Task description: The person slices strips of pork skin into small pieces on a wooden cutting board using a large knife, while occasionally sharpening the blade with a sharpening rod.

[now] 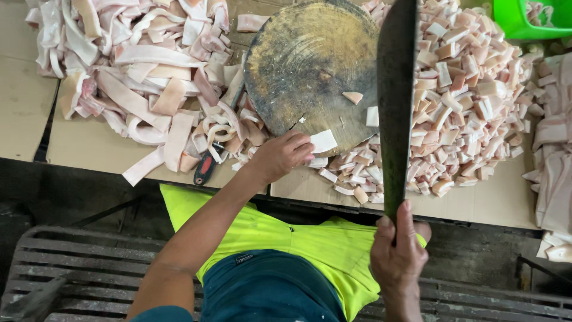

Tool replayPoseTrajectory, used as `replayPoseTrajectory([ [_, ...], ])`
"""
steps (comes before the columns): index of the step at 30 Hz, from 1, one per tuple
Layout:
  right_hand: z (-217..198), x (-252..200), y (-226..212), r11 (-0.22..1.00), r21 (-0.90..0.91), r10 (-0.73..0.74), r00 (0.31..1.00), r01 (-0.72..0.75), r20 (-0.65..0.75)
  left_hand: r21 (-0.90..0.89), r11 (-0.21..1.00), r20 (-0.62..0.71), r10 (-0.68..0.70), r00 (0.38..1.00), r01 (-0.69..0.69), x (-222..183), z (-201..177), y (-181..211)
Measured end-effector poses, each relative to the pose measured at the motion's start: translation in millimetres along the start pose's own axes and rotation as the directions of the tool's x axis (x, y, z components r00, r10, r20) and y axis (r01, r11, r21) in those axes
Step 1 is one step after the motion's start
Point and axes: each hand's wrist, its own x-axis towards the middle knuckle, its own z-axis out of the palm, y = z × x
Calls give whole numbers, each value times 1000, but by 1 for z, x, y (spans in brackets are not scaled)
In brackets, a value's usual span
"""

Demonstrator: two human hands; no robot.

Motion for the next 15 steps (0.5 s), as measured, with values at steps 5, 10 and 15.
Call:
replayPoseTrajectory([
  [5,40,11,-1,966,-251,54,894,67,445,-13,1000,-7,8,1000,-8,0,3,-1],
  [10,-2,20,-7,960,-87,277,868,-265,411,8,1000,8,10,1000,-10,3,4,-5],
  [15,17,8,2,965,253,-63,997,73,-48,-45,998,-5,-33,999,33,5,8,-4],
])
